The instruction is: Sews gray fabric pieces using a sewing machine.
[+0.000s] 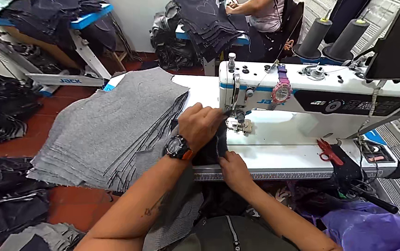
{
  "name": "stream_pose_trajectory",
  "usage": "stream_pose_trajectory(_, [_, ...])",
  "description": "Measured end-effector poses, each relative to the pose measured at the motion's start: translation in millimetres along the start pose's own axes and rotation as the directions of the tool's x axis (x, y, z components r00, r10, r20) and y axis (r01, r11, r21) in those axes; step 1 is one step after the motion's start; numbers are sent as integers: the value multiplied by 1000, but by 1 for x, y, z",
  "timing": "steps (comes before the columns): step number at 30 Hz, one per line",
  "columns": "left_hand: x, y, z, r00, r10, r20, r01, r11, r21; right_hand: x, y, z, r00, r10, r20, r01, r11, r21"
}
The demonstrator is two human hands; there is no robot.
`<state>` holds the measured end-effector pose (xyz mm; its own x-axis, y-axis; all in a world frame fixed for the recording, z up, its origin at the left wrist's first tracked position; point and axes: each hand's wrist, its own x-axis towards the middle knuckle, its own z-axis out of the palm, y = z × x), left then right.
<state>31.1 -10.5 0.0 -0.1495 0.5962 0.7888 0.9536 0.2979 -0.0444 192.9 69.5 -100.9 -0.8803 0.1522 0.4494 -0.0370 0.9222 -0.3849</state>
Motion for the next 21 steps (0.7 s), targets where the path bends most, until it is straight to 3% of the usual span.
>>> stream_pose_trajectory(1, [-1,1,3,992,114,52,-112,993,-49,-5,-1,1,1000,1,-21,-1,1000,12])
stream_pose_trajectory(3, [-18,14,5,914,267,305,-205,954,-220,-21,-1,4,998,-22,-62,24,999,40])
stream_pose_trajectory(5, [-52,34,12,812,264,521,-98,941,-325,-38,4,7,988,-59,-141,69,996,64])
stream_pose_trajectory(6, [-71,40,15,799,217,561,-15,940,-342,-45,8,7,981,-63,-182,78,994,74])
stream_pose_trajectory(8, [-101,46,15,842,114,527,98,928,-358,-52,19,7,972,-39,-232,61,994,86])
stream_pose_trajectory(12, [-117,41,11,897,67,438,114,920,-375,-51,29,-2,979,16,-203,2,996,84])
stream_pose_trajectory(15, [-113,39,10,897,15,442,169,912,-373,-46,31,-2,978,5,-207,15,995,95])
stream_pose_trajectory(18, [-111,37,10,908,11,418,158,917,-367,-45,35,5,952,-108,-288,141,985,95])
stream_pose_trajectory(21, [-111,35,5,895,136,425,33,929,-368,-51,40,9,911,-223,-347,260,963,65])
